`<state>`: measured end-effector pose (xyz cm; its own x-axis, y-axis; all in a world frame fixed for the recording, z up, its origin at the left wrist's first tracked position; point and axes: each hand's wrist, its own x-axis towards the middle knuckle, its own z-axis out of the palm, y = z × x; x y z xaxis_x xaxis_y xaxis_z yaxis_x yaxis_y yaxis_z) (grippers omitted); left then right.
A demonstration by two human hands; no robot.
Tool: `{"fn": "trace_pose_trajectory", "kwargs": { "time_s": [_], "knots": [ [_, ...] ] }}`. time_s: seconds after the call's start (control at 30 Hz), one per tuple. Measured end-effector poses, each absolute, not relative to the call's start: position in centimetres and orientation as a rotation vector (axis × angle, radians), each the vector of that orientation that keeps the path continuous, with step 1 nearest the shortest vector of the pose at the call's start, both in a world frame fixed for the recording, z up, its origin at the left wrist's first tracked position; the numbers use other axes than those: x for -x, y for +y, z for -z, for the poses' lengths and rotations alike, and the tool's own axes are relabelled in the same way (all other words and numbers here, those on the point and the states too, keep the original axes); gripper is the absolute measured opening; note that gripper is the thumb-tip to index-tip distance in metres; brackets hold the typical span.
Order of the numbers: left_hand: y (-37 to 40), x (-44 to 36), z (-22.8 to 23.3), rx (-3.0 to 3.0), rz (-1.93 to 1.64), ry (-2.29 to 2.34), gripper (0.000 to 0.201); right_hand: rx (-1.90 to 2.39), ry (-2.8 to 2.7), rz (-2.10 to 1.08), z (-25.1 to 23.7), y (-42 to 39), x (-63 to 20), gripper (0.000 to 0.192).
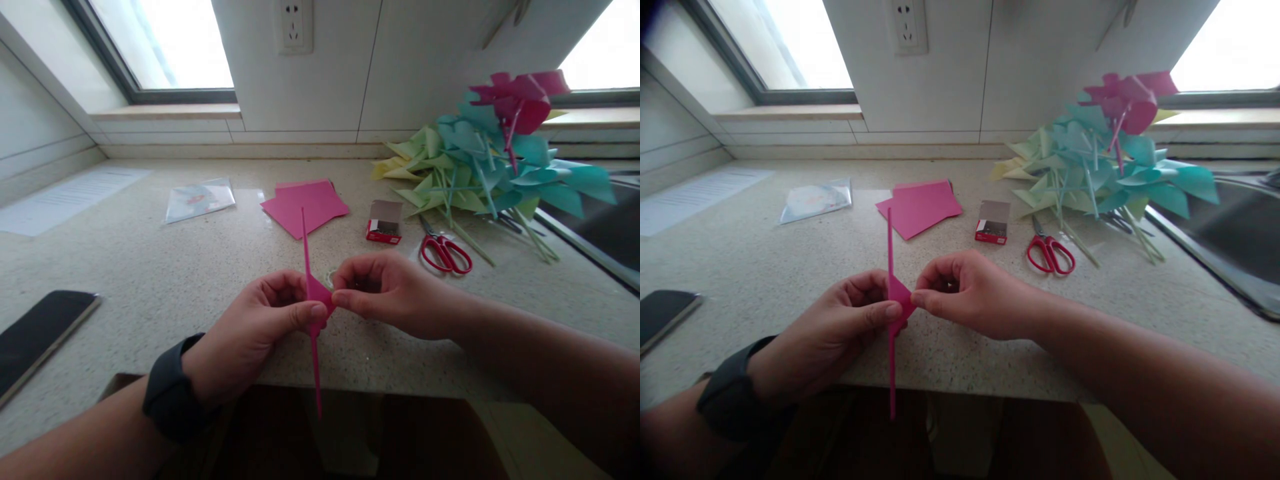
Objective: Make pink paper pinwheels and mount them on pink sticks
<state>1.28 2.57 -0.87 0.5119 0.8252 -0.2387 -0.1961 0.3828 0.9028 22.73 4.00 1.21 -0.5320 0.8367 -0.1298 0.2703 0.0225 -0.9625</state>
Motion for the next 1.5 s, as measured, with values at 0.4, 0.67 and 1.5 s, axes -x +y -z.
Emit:
{"fn": "trace_pose_trajectory", "kwargs": {
  "time_s": [0.4, 0.67, 1.5],
  "knots": [
    [2.5, -1.4, 1.0, -0.848, -0.803, 0.796, 0.014, 1.13, -1.859, -1.442, -1.3, 4.7, -23.4, 0.021],
    [2.4, -1.4, 1.1, -0.872, -0.798, 0.815, 0.017, 1.143, -1.873, -1.448, -1.7, 4.8, -23.8, 0.02],
    [2.1, -1.8, 1.0, -0.808, -0.907, 0.862, 0.016, 1.152, -1.874, -1.434, -1.5, 5.0, -23.9, 0.017]
  ]
}}
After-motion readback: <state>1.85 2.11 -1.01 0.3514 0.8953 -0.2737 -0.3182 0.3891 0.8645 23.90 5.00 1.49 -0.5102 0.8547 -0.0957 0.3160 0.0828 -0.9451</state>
